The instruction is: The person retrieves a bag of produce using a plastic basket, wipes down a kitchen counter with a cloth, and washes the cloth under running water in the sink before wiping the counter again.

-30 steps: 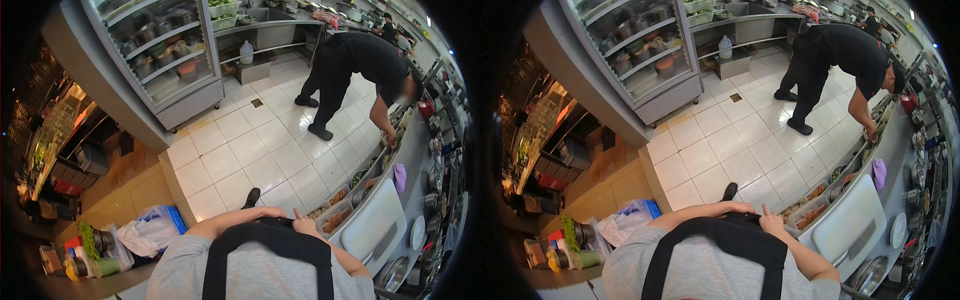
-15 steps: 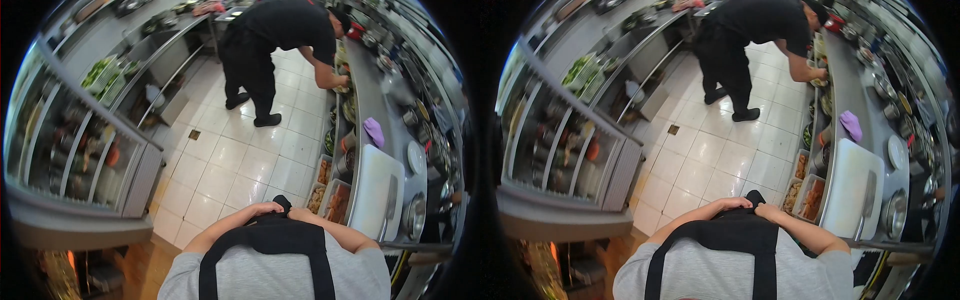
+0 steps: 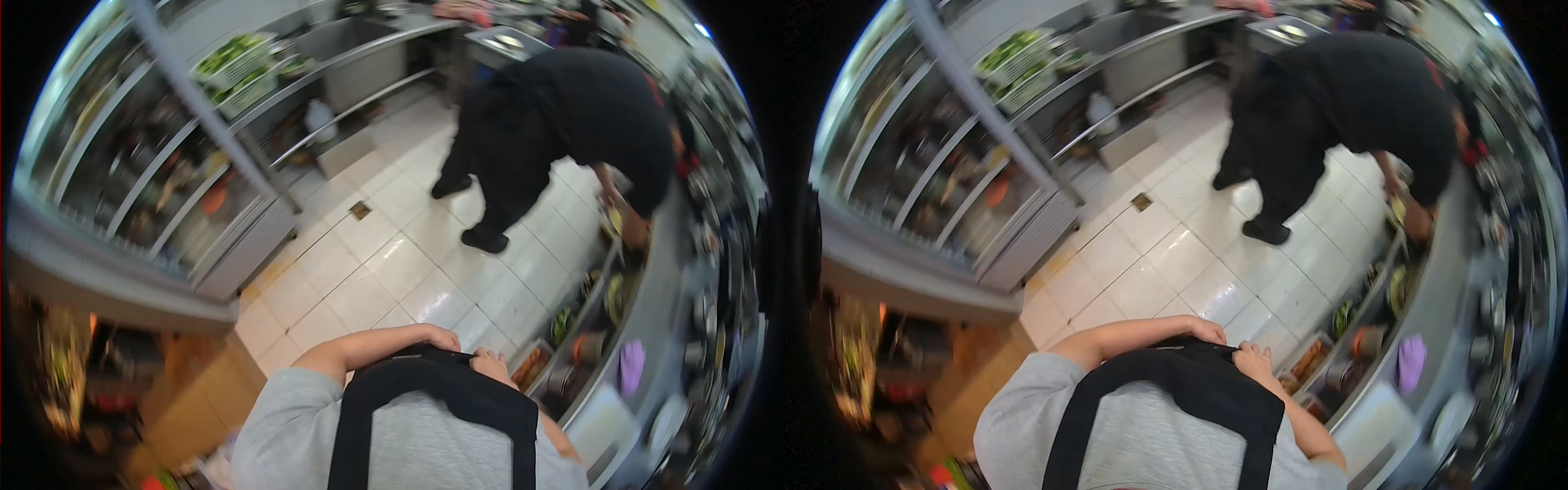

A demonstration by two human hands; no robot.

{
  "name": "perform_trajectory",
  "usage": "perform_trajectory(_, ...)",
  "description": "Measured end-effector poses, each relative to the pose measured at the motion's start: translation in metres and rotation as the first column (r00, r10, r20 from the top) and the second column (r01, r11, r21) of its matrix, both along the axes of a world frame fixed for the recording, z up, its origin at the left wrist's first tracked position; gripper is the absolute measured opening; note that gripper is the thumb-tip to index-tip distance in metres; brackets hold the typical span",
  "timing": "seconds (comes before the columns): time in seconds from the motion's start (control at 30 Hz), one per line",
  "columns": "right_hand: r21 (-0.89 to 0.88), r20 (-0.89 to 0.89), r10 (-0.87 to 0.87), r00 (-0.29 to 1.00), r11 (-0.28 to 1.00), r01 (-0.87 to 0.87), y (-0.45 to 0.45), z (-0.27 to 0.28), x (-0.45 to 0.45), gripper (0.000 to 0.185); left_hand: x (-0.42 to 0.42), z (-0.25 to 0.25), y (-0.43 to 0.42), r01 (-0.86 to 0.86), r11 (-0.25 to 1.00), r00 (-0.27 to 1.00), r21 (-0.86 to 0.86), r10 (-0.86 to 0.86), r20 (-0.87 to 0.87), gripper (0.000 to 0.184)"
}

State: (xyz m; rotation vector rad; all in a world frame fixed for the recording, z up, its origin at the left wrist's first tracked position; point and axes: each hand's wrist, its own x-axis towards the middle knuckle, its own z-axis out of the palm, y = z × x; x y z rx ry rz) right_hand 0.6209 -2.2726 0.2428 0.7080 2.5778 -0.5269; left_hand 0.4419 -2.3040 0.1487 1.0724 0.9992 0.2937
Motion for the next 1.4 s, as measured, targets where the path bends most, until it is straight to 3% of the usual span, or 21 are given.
perform_trajectory(0.03, -0.005, 0.004, 0.092, 0.996, 0.996, -0.092, 0.008, 0.0, -0.001, 0.022, -0.002, -0.001, 0.008, 0.041, 0.999, 0.999, 0.002, -0.041, -0.024, 0.027)
perform_trajectory(0.1, 0.078, -0.053, 0.108, 0.993, 0.992, -0.104, 0.022, 0.011, -0.007, 0.022, -0.003, -0.016, 0.02, 0.022, 0.993, 0.992, 0.113, -0.008, -0.124, 0.038)
perform_trajectory(0.13, 0.068, -0.049, 0.182, 0.982, 0.982, -0.178, 0.029, 0.018, -0.015, 0.022, -0.01, -0.007, 0.022, -0.053, 0.993, 0.991, 0.103, 0.065, -0.119, 0.038)
perform_trajectory(0.2, 0.078, -0.044, 0.08, 0.996, 0.994, -0.076, 0.04, 0.027, -0.025, 0.021, -0.017, 0.027, 0.026, 0.033, 0.995, 0.798, 0.092, 0.029, -0.602, 0.053)
perform_trajectory(0.23, 0.072, -0.043, 0.114, 0.993, 0.991, -0.111, 0.047, 0.021, -0.029, 0.021, -0.024, 0.019, 0.032, -0.001, 0.996, 0.797, 0.086, 0.052, -0.602, 0.053)
perform_trajectory(0.3, 0.035, -0.008, 0.042, 0.999, 0.999, -0.042, 0.057, 0.006, -0.037, 0.021, -0.033, -0.015, 0.044, 0.132, 0.983, 0.889, 0.131, -0.059, -0.455, 0.062)
perform_trajectory(0.43, -0.04, 0.039, 0.012, 0.999, 0.999, -0.011, 0.072, 0.014, -0.063, 0.021, -0.043, -0.073, 0.071, 0.186, 0.953, 0.934, 0.239, -0.095, -0.345, 0.057)
perform_trajectory(0.53, -0.029, 0.021, 0.069, 0.997, 0.997, -0.068, 0.089, 0.02, -0.084, 0.022, -0.065, -0.064, 0.085, 0.274, 0.905, 0.906, 0.327, -0.129, -0.403, 0.049)
perform_trajectory(0.63, -0.089, 0.008, 0.079, 0.997, 0.993, -0.078, 0.111, 0.02, -0.113, 0.022, -0.096, -0.04, 0.091, 0.192, 0.913, 0.886, 0.36, -0.003, -0.463, 0.041)
perform_trajectory(0.7, -0.062, -0.009, 0.12, 0.993, 0.991, -0.121, 0.123, 0.018, -0.136, 0.022, -0.123, -0.026, 0.095, 0.033, 0.955, 0.807, 0.296, 0.149, -0.572, 0.039)
perform_trajectory(0.83, 0.009, -0.103, 0.209, 0.972, 0.978, -0.209, 0.134, 0.033, -0.206, 0.02, -0.199, -0.017, 0.11, -0.009, 0.95, 0.766, 0.312, 0.207, -0.608, 0.042)
perform_trajectory(0.97, 0.025, -0.206, 0.178, 0.962, 0.984, -0.177, 0.145, 0.022, -0.29, 0.019, -0.279, -0.016, 0.112, 0.011, 0.939, 0.802, 0.343, 0.196, -0.564, 0.046)
perform_trajectory(1.03, 0.081, -0.278, 0.294, 0.914, 0.956, -0.283, 0.153, 0.021, -0.325, 0.018, -0.314, -0.008, 0.121, -0.059, 0.964, 0.841, 0.258, 0.187, -0.508, 0.048)
perform_trajectory(1.07, 0.084, -0.277, 0.257, 0.926, 0.966, -0.243, 0.158, 0.022, -0.337, 0.018, -0.327, -0.009, 0.125, -0.019, 0.965, 0.848, 0.261, 0.154, -0.507, 0.048)
perform_trajectory(1.13, 0.118, -0.317, 0.305, 0.898, 0.952, -0.282, 0.169, 0.023, -0.358, 0.019, -0.346, -0.015, 0.132, -0.235, 0.955, 0.953, 0.182, 0.263, -0.151, 0.047)
perform_trajectory(1.17, 0.116, -0.317, 0.278, 0.907, 0.96, -0.254, 0.176, 0.025, -0.368, 0.019, -0.354, -0.01, 0.14, -0.207, 0.962, 0.96, 0.18, 0.235, -0.151, 0.047)
perform_trajectory(1.23, 0.078, -0.108, 0.214, 0.971, 0.975, -0.206, 0.188, 0.028, -0.385, 0.023, -0.369, 0.01, 0.154, -0.185, 0.979, 0.975, 0.087, 0.194, -0.11, 0.043)
perform_trajectory(1.27, 0.077, -0.114, 0.193, 0.975, 0.98, -0.185, 0.196, 0.023, -0.392, 0.023, -0.375, 0.01, 0.159, -0.234, 0.968, 0.969, 0.086, 0.239, -0.055, 0.039)
perform_trajectory(1.3, -0.045, -0.055, 0.107, 0.993, 0.993, -0.109, 0.206, 0.015, -0.397, 0.027, -0.381, 0.003, 0.167, -0.216, 0.973, 0.973, 0.085, 0.222, -0.06, 0.039)
perform_trajectory(1.33, -0.161, 0.014, 0.029, 0.999, 0.987, -0.027, 0.218, 0.009, -0.403, 0.031, -0.388, -0.004, 0.178, -0.198, 0.973, 0.98, 0.118, 0.201, -0.01, 0.039)
perform_trajectory(1.4, -0.211, 0.045, -0.02, 0.999, 0.977, 0.029, 0.243, 0.006, -0.418, 0.033, -0.4, -0.015, 0.201, -0.168, 0.957, 0.986, 0.238, 0.16, 0.054, 0.038)
